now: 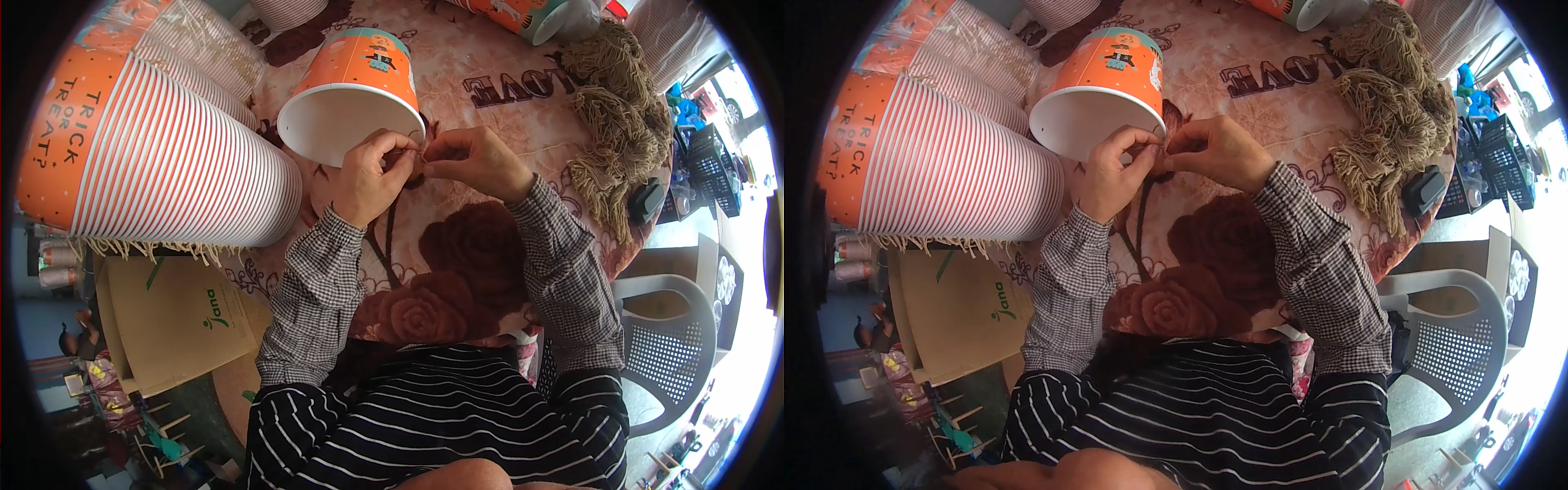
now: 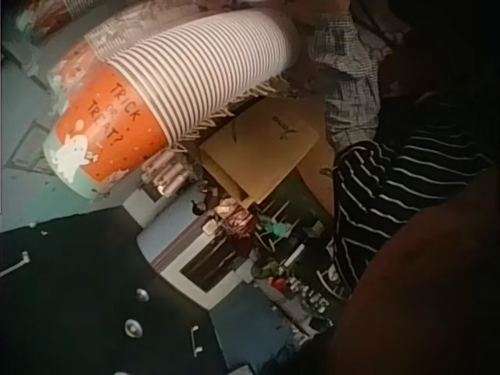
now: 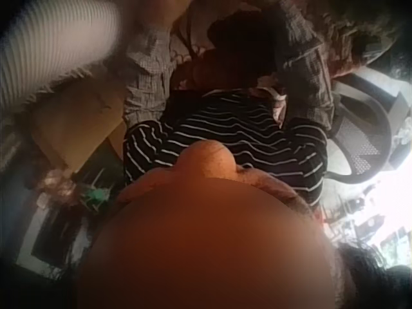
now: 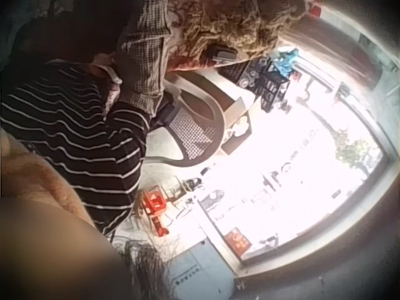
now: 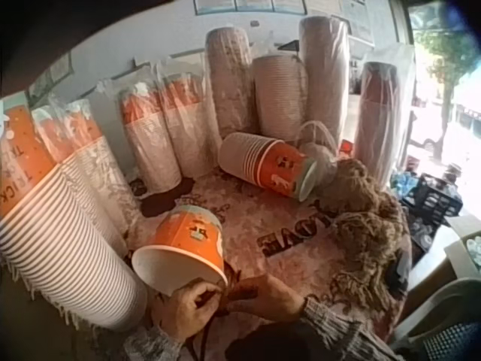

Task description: The recorder is threading and tying white strings onto the rims of orange Halloween-themed decorative buckets at a workstation.

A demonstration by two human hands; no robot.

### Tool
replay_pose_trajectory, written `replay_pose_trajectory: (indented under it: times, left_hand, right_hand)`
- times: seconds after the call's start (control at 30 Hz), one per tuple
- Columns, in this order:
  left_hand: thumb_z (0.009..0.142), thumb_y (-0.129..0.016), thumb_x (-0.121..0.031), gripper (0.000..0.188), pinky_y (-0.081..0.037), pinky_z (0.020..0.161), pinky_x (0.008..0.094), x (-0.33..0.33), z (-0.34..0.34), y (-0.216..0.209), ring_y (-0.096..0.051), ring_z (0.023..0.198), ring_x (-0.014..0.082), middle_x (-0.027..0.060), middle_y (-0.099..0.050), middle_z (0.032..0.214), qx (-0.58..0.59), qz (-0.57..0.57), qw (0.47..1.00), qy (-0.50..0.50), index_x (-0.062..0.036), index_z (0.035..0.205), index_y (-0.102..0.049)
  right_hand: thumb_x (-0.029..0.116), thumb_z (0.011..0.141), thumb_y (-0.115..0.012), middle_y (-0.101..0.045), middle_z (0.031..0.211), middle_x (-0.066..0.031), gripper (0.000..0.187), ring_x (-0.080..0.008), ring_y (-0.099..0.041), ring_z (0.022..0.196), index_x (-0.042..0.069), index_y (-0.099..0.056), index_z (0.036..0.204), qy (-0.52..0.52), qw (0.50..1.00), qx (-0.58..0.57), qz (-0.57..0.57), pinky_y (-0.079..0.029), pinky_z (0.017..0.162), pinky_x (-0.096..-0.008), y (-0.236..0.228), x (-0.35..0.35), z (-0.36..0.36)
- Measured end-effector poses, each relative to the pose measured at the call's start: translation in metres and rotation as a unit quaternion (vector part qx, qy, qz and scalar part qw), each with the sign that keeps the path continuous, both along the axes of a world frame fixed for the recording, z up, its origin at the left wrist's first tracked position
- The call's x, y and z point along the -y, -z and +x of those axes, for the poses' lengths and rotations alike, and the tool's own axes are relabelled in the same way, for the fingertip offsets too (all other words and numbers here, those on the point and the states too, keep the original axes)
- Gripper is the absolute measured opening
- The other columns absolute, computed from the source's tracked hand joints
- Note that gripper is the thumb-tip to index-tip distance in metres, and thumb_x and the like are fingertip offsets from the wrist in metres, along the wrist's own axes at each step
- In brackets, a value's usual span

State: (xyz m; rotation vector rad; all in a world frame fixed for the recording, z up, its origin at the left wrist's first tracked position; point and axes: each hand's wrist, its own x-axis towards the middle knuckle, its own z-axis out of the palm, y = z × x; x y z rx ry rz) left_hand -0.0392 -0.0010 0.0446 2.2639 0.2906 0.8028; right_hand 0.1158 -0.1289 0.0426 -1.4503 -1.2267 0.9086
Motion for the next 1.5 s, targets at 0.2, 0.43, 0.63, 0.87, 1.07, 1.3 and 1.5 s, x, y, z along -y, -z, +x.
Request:
replay_pose_trajectory:
  times: [0.2,0.43,0.63,0.87,1.07,1.3,1.5]
  left_hand:
    - [0.078,-0.064,-0.004,0.012,-0.049,0.063,0.0327,0.001,0.0,0.0,-0.063,0.073,0.0245,0.0109,-0.065,0.085,0.001,0.001,1.0,0.003,-0.0002,0.089,-0.063]
    - [0.074,-0.066,-0.002,0.012,-0.049,0.064,0.0339,0.01,0.001,-0.001,-0.062,0.072,0.0245,0.0093,-0.063,0.081,0.01,0.026,0.999,-0.019,-0.0021,0.085,-0.06]
    - [0.074,-0.066,-0.001,0.013,-0.049,0.062,0.0334,0.012,0.0,0.0,-0.062,0.071,0.0239,0.008,-0.061,0.078,0.018,0.05,0.998,-0.026,-0.0025,0.084,-0.059]
    - [0.076,-0.065,-0.001,0.01,-0.047,0.059,0.0286,-0.001,0.001,0.002,-0.061,0.07,0.0189,0.0061,-0.062,0.08,0.033,0.032,0.999,0.007,-0.0031,0.085,-0.062]
    - [0.079,-0.064,-0.001,0.009,-0.048,0.06,0.0274,0.002,0.003,-0.002,-0.061,0.071,0.0178,0.0055,-0.062,0.081,0.072,0.029,0.997,0.026,-0.0032,0.088,-0.064]
    - [0.079,-0.067,-0.003,0.014,-0.049,0.065,0.0304,-0.003,0.001,-0.005,-0.061,0.072,0.0191,0.0073,-0.062,0.086,0.083,0.044,0.996,-0.012,-0.0019,0.092,-0.061]
    - [0.075,-0.074,-0.015,0.037,-0.049,0.071,0.0369,0.004,0.004,0.002,-0.06,0.082,0.0231,0.0079,-0.059,0.095,-0.045,0.072,0.991,-0.107,-0.0023,0.102,-0.052]
  right_hand:
    - [0.015,0.082,-0.069,-0.067,0.078,-0.0058,0.018,-0.0094,-0.06,0.072,-0.002,-0.067,0.087,0.018,1.0,-0.005,-0.008,-0.05,0.068,-0.0258,0.0,0.0,0.001]
    - [0.007,0.083,-0.066,-0.066,0.077,-0.0036,0.009,-0.0075,-0.059,0.074,0.0,-0.066,0.089,-0.015,0.998,0.056,0.007,-0.048,0.072,-0.0248,-0.005,0.002,-0.003]
    - [0.006,0.082,-0.066,-0.066,0.077,-0.004,0.008,-0.0097,-0.059,0.072,0.0,-0.066,0.088,-0.036,0.993,0.107,0.019,-0.047,0.074,-0.0273,-0.012,0.002,-0.006]
    - [0.01,0.08,-0.068,-0.066,0.078,-0.007,0.013,-0.0114,-0.059,0.071,0.0,-0.066,0.089,-0.027,0.998,0.044,0.038,-0.049,0.066,-0.0269,-0.007,0.002,-0.002]
    - [0.014,0.084,-0.066,-0.065,0.081,-0.0042,0.022,-0.0096,-0.062,0.068,-0.002,-0.061,0.099,-0.034,0.997,-0.04,-0.052,-0.051,0.055,-0.0227,-0.011,0.006,0.002]
    - [0.017,0.09,-0.06,-0.062,0.07,-0.0024,0.018,-0.0081,-0.06,0.06,-0.001,-0.062,0.095,-0.044,0.994,-0.054,-0.087,-0.049,0.052,-0.0217,-0.012,0.004,0.007]
    - [0.021,0.093,-0.058,-0.053,0.061,0.0024,0.019,-0.0043,-0.049,0.05,0.002,-0.061,0.092,0.025,0.998,-0.044,-0.038,-0.041,0.046,-0.0194,-0.013,0.008,0.019]
